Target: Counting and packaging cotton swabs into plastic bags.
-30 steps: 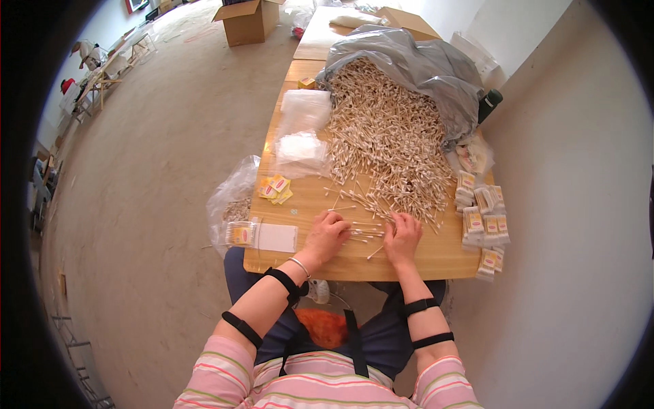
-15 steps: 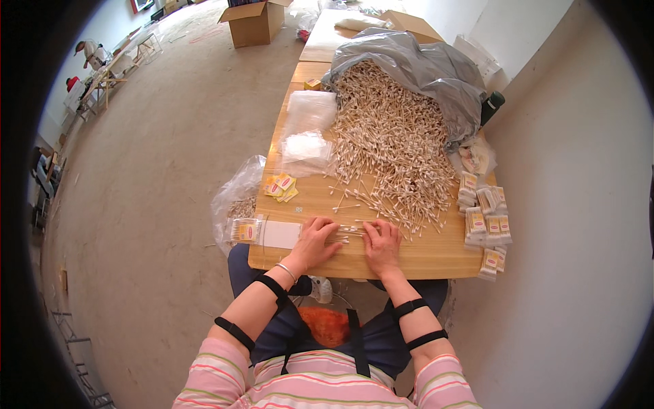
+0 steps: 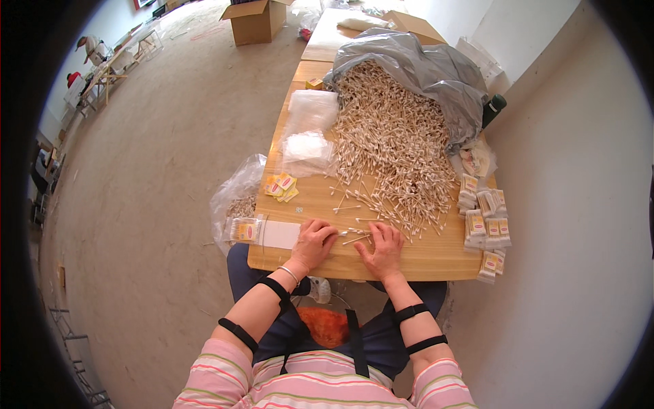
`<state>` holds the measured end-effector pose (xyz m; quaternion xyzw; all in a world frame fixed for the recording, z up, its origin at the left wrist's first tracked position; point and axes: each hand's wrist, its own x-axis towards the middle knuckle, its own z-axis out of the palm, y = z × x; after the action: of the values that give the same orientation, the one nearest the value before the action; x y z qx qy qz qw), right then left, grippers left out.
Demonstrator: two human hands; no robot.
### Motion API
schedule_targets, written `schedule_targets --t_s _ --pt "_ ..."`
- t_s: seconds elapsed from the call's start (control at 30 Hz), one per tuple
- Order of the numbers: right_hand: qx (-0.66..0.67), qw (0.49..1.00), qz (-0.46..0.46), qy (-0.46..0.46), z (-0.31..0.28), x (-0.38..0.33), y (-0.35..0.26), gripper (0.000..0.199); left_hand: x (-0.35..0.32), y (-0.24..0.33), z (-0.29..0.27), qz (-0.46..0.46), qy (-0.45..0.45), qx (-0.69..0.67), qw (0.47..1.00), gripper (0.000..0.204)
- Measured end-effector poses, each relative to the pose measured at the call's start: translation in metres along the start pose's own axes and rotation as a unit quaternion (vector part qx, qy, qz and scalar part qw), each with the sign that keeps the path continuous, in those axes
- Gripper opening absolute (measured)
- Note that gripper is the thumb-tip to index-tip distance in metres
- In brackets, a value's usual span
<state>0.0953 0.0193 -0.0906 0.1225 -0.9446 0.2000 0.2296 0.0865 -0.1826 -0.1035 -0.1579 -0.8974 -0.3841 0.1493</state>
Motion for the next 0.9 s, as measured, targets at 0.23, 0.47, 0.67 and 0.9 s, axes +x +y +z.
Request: schedule_targets --t_s 0.23,0.47,0.67,0.9 --pt "0.037 0.996 0.077 -0.001 0.016 -0.010 0.028 0.016 0.002 0.005 -0.001 -0.005 0.024 0.024 0.999 0.007" --pt "-0.051 0.987 0.141 0.056 0.019 -0.003 0.029 0.008 -0.002 0.002 -0.004 0.054 -0.028 0.023 0.998 0.007" --pt "0.016 0.997 0.070 -0.009 0.030 0.012 -0.005 0.010 0.002 0.012 -0.007 0.051 -0.030 0.054 0.997 0.027" --pt "0.061 0.995 0.061 -0.051 0.009 0.008 -0.002 0.030 0.000 0.007 -0.006 0.039 -0.045 0.031 0.998 0.038"
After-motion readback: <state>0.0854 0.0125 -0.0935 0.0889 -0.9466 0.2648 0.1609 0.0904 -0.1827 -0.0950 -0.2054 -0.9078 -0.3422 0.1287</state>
